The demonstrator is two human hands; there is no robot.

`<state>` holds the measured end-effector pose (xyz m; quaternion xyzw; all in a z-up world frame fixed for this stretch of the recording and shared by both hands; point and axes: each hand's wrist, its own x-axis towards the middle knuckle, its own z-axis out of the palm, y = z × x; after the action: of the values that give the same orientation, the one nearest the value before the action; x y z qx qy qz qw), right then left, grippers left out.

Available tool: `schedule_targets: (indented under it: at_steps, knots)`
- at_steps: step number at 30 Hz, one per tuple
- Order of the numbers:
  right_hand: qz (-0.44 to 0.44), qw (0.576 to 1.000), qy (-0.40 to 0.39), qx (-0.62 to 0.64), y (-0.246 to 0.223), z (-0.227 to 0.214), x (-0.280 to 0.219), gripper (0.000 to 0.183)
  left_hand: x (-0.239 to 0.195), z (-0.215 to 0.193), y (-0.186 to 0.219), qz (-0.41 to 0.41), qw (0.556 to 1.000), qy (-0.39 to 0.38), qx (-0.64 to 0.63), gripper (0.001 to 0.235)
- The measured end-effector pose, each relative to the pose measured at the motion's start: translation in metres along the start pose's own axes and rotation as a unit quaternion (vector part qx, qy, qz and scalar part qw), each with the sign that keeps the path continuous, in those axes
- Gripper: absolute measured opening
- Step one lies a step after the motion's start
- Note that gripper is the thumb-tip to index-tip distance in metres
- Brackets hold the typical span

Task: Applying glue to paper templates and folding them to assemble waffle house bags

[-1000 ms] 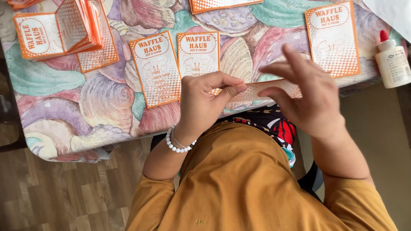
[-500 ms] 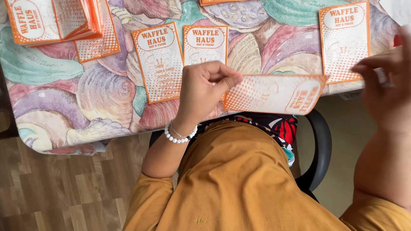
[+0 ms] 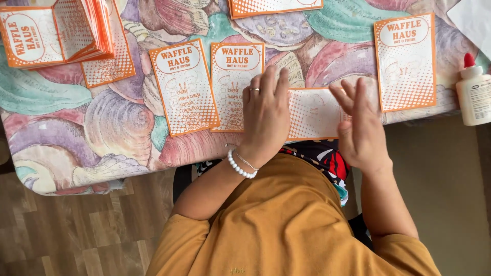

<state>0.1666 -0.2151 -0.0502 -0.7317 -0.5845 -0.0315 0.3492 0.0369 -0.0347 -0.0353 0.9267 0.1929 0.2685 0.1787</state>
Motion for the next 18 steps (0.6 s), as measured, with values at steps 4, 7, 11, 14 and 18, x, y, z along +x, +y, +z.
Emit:
schedule_targets:
  at_steps: [4,7,11,14,18]
  knots:
    - [-0.030,0.995,-0.070,-0.063,-0.013,0.004,0.013,0.078,-0.018,-0.011,-0.005,0.129,0.983,-0.080,-0.101,0.033]
    - [-0.064,0.992,-0.103,-0.031,-0.015,0.008,0.020,0.076,-0.034,-0.001,-0.017,0.168,0.975,-0.148,-0.009,0.043]
    - [-0.061,0.987,-0.139,-0.058,-0.004,0.014,0.014,0.080,-0.037,0.005,-0.022,0.166,0.967,-0.190,0.036,0.055]
    - [-0.049,0.981,-0.165,-0.091,0.005,0.002,0.007,0.080,-0.036,0.004,-0.022,0.157,0.963,-0.212,0.059,0.057]
    - [-0.004,0.973,-0.192,-0.127,0.016,-0.021,-0.002,0.078,-0.034,-0.001,-0.020,0.156,0.958,-0.224,0.093,0.056]
